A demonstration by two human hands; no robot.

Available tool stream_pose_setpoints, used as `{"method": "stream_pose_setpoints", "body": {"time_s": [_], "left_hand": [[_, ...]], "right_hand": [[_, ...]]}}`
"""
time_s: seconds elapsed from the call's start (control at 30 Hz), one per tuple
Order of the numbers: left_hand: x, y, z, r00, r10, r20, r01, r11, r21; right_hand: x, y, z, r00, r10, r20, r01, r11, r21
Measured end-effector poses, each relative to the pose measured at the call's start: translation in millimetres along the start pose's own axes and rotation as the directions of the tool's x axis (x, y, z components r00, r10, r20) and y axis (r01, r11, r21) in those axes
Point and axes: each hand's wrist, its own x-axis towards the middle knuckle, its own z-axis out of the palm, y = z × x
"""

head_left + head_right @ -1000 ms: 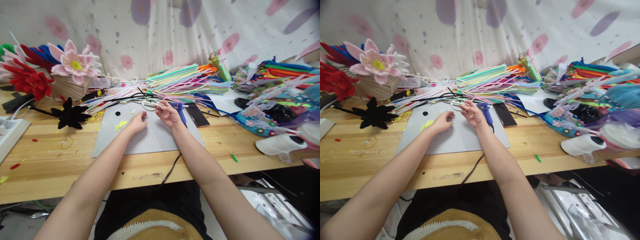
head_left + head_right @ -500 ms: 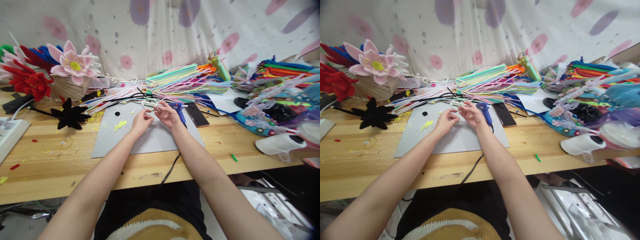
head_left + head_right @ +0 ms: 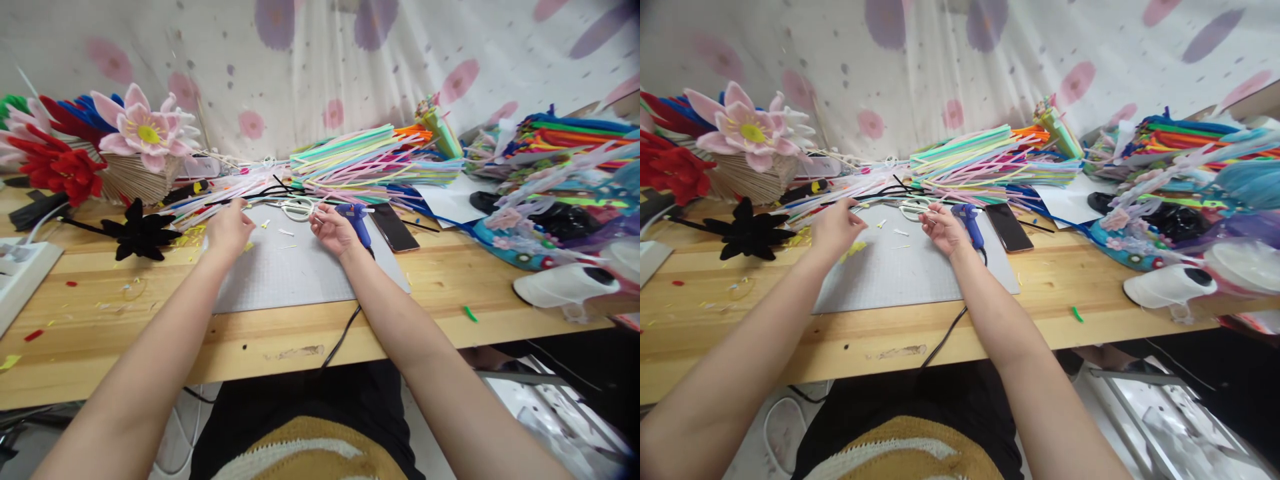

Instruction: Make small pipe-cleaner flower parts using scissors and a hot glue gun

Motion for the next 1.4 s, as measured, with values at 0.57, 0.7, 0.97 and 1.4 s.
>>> {"method": "stream_pose_setpoints", "body": {"time_s": [0.57,0.7,0.97,1.4], "left_hand": [[-19,18,37.9,0.992,0.107,0.059,-0.054,0.816,-0.575],[-28,29,40.8,0.967,0.068,0.247,0.176,0.525,-0.833],[-38,28,39.0,0.918,0.028,0.396,0.344,0.442,-0.828],[-45,7,59.5,0.965,-0.120,0.234,0.261,0.553,-0.791]], "right_hand": [[-6,14,9,0.985,0.003,0.172,0.069,0.909,-0.411],[-8,20,14,0.974,0.022,0.225,0.087,0.882,-0.463],[-8,22,16,0.972,-0.016,0.235,0.161,0.772,-0.615],[-29,-46,9,0.965,0.196,0.173,0.068,0.451,-0.890]]}}
